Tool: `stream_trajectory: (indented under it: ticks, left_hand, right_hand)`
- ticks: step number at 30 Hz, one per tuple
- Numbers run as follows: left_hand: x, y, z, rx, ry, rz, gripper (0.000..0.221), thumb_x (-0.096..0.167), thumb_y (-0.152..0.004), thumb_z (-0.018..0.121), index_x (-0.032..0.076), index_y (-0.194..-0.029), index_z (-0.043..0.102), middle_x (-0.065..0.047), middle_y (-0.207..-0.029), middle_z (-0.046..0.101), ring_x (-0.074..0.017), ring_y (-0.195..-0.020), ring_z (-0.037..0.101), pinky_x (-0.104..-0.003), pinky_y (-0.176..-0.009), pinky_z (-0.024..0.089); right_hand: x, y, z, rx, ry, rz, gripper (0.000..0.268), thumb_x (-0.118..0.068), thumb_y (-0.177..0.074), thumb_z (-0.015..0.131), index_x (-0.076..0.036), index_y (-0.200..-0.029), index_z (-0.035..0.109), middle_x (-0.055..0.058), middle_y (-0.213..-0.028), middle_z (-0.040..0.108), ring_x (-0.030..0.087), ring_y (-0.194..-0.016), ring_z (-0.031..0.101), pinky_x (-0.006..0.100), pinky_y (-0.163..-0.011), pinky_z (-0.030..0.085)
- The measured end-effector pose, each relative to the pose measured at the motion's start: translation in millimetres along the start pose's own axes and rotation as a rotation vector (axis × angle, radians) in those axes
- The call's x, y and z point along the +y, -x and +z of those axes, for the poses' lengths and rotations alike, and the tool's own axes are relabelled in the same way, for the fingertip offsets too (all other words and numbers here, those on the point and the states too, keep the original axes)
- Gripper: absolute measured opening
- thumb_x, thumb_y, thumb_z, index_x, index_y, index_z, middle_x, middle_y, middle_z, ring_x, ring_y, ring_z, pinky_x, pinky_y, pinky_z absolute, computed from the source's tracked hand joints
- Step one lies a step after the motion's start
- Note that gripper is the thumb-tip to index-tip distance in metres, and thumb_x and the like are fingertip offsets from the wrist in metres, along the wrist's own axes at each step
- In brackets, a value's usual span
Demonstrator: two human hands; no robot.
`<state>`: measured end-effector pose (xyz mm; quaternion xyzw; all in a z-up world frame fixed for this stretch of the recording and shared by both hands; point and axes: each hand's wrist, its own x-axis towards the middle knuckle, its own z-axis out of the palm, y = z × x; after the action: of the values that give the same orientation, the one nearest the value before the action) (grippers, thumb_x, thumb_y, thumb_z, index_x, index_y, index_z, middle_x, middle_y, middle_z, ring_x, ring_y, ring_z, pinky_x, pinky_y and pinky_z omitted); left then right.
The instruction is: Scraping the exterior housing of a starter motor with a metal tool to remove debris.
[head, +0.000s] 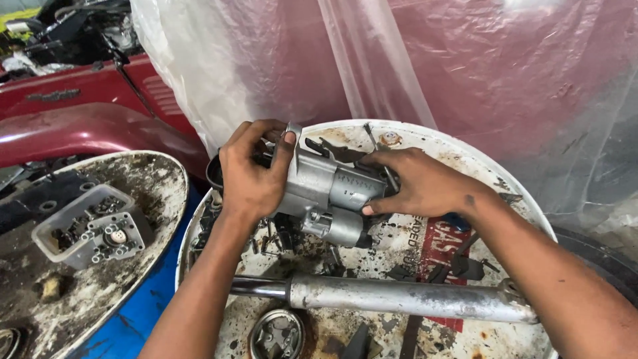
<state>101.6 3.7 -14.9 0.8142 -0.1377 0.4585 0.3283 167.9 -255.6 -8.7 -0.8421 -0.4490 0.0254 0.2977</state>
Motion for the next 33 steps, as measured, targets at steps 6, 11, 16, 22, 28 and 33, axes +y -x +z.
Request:
stream_trajectory:
  ticks: [6, 11, 16, 22, 28, 33]
  left_hand:
    - [-0.8, 13.0, -8.0, -0.007, 0.035, -0.002, 0.031, 0.036, -0.103, 0.056, 0.007, -0.109, 0.066, -0.015, -0.087, 0.058, -0.0286, -0.075, 0.057, -0.044, -0.07, 0.051]
    - [-5.9, 16.5, -16.0, -0.176, 0.064, 0.006, 0.025, 0.027, -0.099, 0.06, 0.004, -0.109, 0.062, -0.015, -0.095, 0.048, -0.0315, -0.082, 0.052, -0.047, -0.079, 0.048]
    - [-2.8, 13.0, -27.2, -0.296, 0.032, 0.085, 0.023, 0.019, -0.09, 0.069, 0.001, -0.101, 0.059, -0.016, -0.105, 0.046, -0.0338, -0.094, 0.046, -0.048, -0.088, 0.042]
    - [-2.2, 12.1, -30.4, -0.394, 0.22, 0.028, 0.015, 0.016, -0.097, 0.066, 0.004, -0.106, 0.068, -0.015, -0.087, 0.059, -0.0267, -0.086, 0.06, -0.045, -0.083, 0.049]
    - [-10.0, 6.8, -32.4, -0.394, 0.319, 0.046, 0.019, 0.018, -0.103, 0.059, 0.006, -0.112, 0.07, -0.016, -0.086, 0.068, -0.0215, -0.085, 0.061, -0.045, -0.084, 0.052]
    - [-19.4, 7.3, -26.7, -0.433, 0.262, 0.074, 0.044, 0.047, -0.102, 0.041, 0.009, -0.092, 0.062, -0.003, -0.084, 0.063, -0.0169, -0.079, 0.06, -0.034, -0.074, 0.052]
  right_hand:
    - [-3.8, -0.2, 3.5, -0.024, -0.017, 0.012, 0.069, -0.023, -0.075, 0.085, 0.012, -0.128, 0.058, 0.033, -0.109, 0.071, 0.051, -0.101, 0.071, 0.062, -0.087, 0.06]
    - [1.0, 0.7, 8.8, -0.045, 0.009, 0.004, 0.071, -0.022, -0.075, 0.085, 0.01, -0.132, 0.056, 0.032, -0.119, 0.068, 0.053, -0.113, 0.065, 0.064, -0.098, 0.051]
    - [-7.1, 1.7, 12.3, -0.074, 0.06, 0.022, 0.071, -0.018, -0.075, 0.085, 0.008, -0.133, 0.055, 0.032, -0.124, 0.066, 0.052, -0.118, 0.062, 0.065, -0.103, 0.048]
    - [-1.7, 4.4, 15.1, -0.069, 0.066, 0.051, 0.079, -0.019, -0.074, 0.088, 0.008, -0.138, 0.05, 0.031, -0.127, 0.064, 0.052, -0.12, 0.061, 0.064, -0.105, 0.046]
    - [-1.3, 14.6, 6.4, 0.255, 0.008, -0.103, 0.075, -0.018, -0.068, 0.091, 0.006, -0.126, 0.051, 0.022, -0.101, 0.069, 0.04, -0.1, 0.071, 0.053, -0.086, 0.059]
    - [-33.2, 17.3, 1.5, 0.265, -0.334, -0.341, 0.068, -0.059, -0.099, 0.027, -0.003, -0.11, 0.063, 0.012, -0.086, 0.072, 0.017, -0.059, 0.069, 0.027, -0.041, 0.061]
